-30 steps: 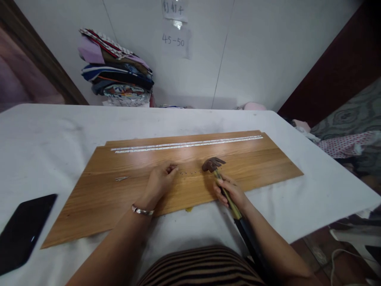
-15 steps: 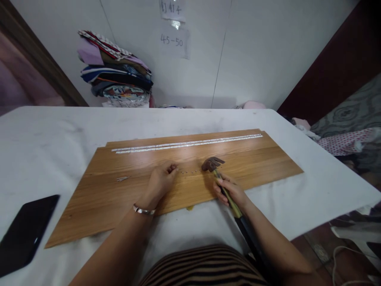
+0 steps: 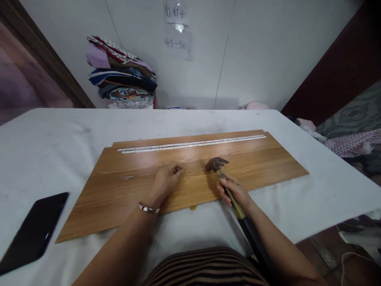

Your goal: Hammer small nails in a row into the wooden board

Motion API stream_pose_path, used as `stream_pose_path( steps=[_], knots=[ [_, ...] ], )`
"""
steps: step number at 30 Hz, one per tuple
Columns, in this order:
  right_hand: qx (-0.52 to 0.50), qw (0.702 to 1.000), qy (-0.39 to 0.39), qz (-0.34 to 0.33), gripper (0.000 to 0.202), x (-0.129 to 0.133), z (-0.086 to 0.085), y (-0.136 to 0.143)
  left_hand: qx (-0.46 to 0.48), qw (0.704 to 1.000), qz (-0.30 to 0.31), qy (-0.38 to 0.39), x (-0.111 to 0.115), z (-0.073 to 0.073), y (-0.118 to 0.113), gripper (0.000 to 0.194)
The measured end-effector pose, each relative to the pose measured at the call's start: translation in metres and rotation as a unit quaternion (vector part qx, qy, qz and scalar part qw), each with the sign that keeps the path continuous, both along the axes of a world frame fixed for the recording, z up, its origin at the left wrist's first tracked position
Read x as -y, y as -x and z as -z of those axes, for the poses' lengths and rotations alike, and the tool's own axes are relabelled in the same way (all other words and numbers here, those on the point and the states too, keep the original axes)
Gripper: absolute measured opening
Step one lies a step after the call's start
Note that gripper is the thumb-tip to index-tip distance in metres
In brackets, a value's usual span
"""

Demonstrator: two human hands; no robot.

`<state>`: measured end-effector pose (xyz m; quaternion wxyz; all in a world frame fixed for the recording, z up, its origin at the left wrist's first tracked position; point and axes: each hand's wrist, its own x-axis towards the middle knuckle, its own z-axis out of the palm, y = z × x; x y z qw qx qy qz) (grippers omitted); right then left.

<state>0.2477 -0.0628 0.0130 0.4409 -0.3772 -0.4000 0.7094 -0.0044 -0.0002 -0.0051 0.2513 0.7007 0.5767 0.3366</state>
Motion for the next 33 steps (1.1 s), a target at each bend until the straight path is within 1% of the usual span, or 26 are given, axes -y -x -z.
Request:
stream_pose_path(
  steps=[4, 10, 16, 21, 28, 33],
  knots=[
    [-0.012, 1.0, -0.009, 0.014, 0.02, 0.0, 0.0017, 0.0001, -0.012, 1.0, 0.0, 0.005, 0.0007, -0.0008, 0.0, 0.01],
    [0.002, 1.0, -0.003, 0.006, 0.022, -0.0011, 0.0007, 0.001, -0.028, 1.0, -0.007, 0.004, 0.0018, -0.0015, 0.0, 0.01],
    [-0.006, 1.0, -0.007, 0.012, 0.022, -0.0012, 0.0002, 0.0018, -0.048, 0.999, 0.001, 0.008, 0.0017, -0.0031, -0.0004, 0.01],
    [0.001, 1.0, 0.006, 0.006, 0.024, -0.001, -0.0019, 0.0032, -0.039, 0.999, 0.001, 0.015, 0.0019, -0.0034, -0.0007, 0.011],
    [-0.015, 0.999, -0.014, 0.024, 0.02, -0.0011, 0.0019, 0.0008, -0.017, 1.0, 0.004, 0.013, 0.0028, -0.0041, -0.0009, 0.01],
    [-0.002, 1.0, -0.001, 0.005, 0.024, -0.0013, 0.0008, 0.0026, -0.015, 1.0, -0.001, 0.008, 0.0036, -0.0073, -0.0018, 0.011]
  ],
)
